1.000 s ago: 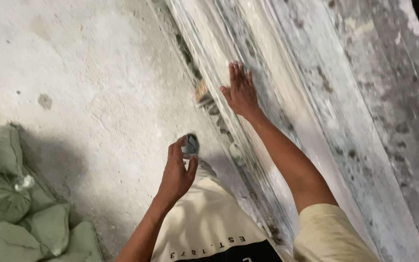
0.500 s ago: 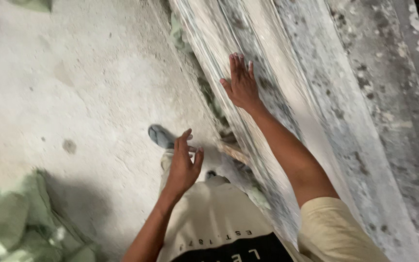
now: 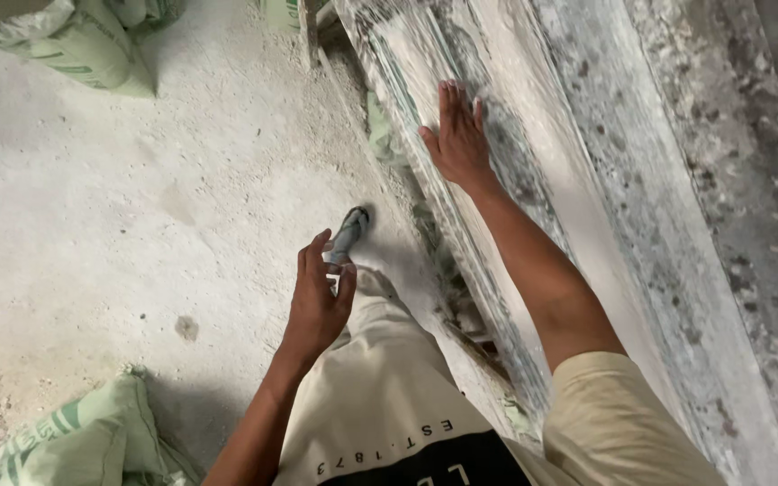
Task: The person dips a bundle of white fiberglass strands into a bucket of liquid, then lays and spreads the wet fibers along the channel of a long mold. They then use a small scraper to press the fibers into the mold and smooth the surface with their hand.
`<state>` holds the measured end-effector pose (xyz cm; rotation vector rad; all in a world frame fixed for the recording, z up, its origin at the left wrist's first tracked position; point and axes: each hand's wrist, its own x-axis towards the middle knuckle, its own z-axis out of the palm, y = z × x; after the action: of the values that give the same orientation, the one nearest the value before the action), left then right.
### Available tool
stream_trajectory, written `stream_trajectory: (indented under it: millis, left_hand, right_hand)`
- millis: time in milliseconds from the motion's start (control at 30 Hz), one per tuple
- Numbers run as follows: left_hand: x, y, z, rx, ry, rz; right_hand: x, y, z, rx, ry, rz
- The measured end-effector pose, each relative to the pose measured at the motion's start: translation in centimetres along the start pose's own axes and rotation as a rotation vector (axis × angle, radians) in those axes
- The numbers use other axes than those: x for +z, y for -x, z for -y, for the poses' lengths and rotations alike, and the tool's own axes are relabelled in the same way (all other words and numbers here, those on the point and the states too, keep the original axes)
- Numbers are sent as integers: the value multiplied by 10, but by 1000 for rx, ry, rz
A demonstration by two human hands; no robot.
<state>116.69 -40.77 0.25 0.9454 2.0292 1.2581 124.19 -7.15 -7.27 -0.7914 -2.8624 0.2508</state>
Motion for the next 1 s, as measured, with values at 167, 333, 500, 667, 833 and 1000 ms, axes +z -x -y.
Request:
stream_trajectory:
  millis: [167, 333, 500, 667, 833, 1000]
  left_hand:
    - [-24, -73, 8, 55, -23, -16]
    - [-47, -145, -8, 34, -33, -2]
    - [-47, -204, -25, 33, -15, 38]
    - [-51, -245, -33, 1, -21, 125]
    - [-56, -286, -28, -96, 42, 215]
    - [-52, -329, -27, -37, 37, 323]
  right_hand:
    - [4, -99, 7, -13, -39, -37]
    - [0, -175, 12, 38, -85, -15]
    - [3, -222, 14, 93, -138, -64]
    - [-14, -243, 1, 89, -387, -293]
    - [-28, -238, -7, 437, -1044, -459]
    - [-8, -244, -9, 940, -1536, -577]
